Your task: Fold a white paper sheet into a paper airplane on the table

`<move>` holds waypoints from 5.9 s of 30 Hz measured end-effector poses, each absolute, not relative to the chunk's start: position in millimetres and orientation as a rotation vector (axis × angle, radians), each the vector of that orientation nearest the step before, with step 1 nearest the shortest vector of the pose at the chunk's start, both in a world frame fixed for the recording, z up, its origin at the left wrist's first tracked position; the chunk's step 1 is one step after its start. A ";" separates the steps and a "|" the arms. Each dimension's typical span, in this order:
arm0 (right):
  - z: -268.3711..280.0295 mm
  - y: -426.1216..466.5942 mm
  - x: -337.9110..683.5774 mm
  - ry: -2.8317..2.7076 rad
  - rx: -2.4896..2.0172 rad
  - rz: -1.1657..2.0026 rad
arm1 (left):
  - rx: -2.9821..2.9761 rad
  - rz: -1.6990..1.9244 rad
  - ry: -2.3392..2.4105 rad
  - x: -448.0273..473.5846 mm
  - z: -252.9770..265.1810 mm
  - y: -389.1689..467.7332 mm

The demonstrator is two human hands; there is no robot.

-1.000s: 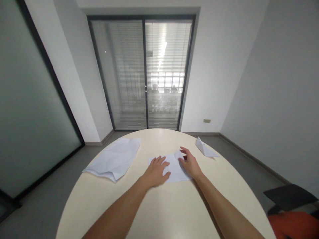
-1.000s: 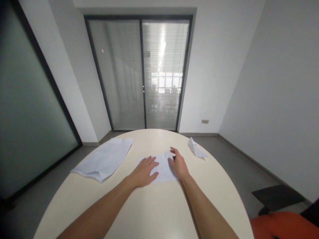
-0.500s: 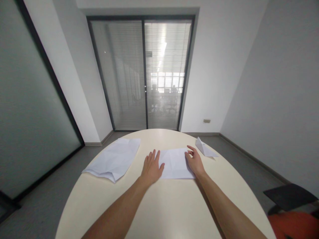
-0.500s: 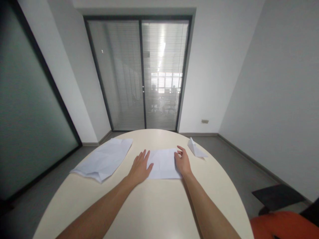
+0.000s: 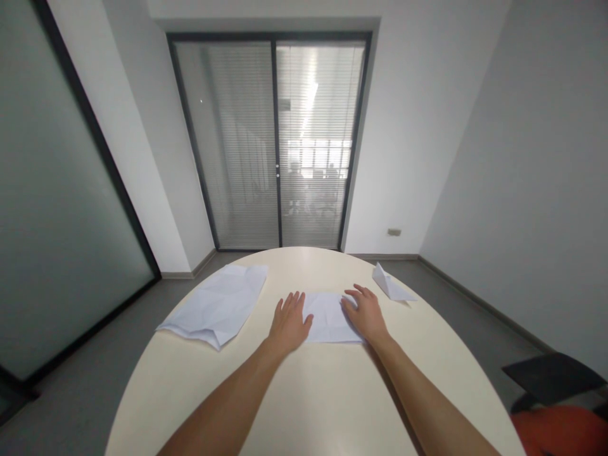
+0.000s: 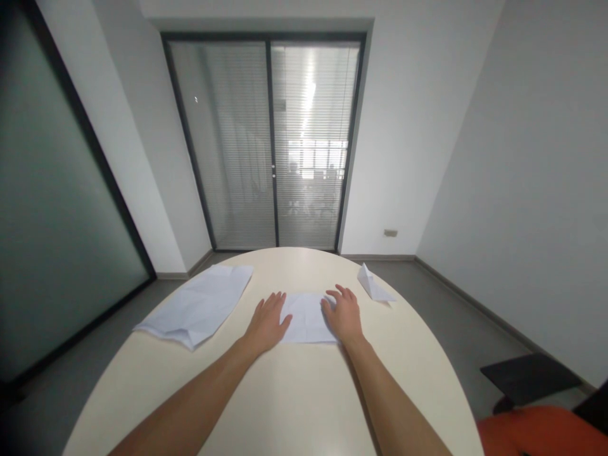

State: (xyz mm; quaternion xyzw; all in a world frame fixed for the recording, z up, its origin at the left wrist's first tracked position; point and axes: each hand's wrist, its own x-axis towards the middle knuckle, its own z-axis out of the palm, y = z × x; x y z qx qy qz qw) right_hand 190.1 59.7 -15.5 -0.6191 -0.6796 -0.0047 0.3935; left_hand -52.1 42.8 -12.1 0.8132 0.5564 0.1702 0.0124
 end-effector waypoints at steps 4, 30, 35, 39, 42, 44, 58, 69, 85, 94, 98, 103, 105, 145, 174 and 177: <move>-3.1 43.7 172.9 -2.073 -1.478 0.041 | 2.599 0.488 1.628 -50.6 -10.1 41.7; 11.7 25.7 155.4 -2.215 -1.580 0.083 | 2.688 0.692 1.603 -49.5 13.7 29.7; 5.5 24.2 155.7 -2.244 -1.632 0.180 | 2.740 0.648 1.459 -49.1 7.5 32.6; 7.7 24.3 158.3 -2.325 -1.557 0.230 | 2.762 0.630 1.458 -48.6 8.2 31.0; 10.6 24.6 159.0 -2.347 -1.493 0.287 | 2.768 0.634 1.464 -49.1 10.5 28.9; 12.4 24.9 159.1 -2.338 -1.486 0.313 | 2.776 0.640 1.449 -49.6 11.8 27.9; 19.9 26.1 160.6 -2.261 -1.350 0.225 | 2.707 0.799 1.387 -49.8 10.0 31.5; 12.1 33.2 161.5 -2.172 -1.505 0.188 | 2.587 0.700 1.519 -51.9 6.7 42.1; 19.2 34.7 169.6 -1.683 -1.565 0.179 | 2.446 0.992 1.637 -59.3 1.8 50.5; 21.9 38.6 176.8 -1.338 -1.489 0.186 | 2.064 1.486 1.568 -62.6 4.4 52.6; 21.0 40.9 178.1 -1.293 -1.470 0.198 | 2.027 1.684 1.375 -60.7 3.3 52.0; 17.0 43.3 179.2 -1.312 -1.479 0.198 | 1.870 1.707 1.348 -60.4 0.5 58.6; 15.2 44.1 178.5 -1.324 -1.460 0.208 | 1.801 1.689 1.349 -61.6 -1.3 63.1; 4.8 33.8 158.5 -2.157 -1.273 -0.005 | 1.933 1.341 1.438 -58.1 -8.3 62.2; 4.6 41.1 173.1 -1.956 -1.554 0.052 | 2.096 1.231 1.504 -57.2 -2.5 55.8; -1.3 43.0 176.7 -1.983 -1.602 0.037 | 2.183 1.173 1.434 -56.4 -2.3 53.3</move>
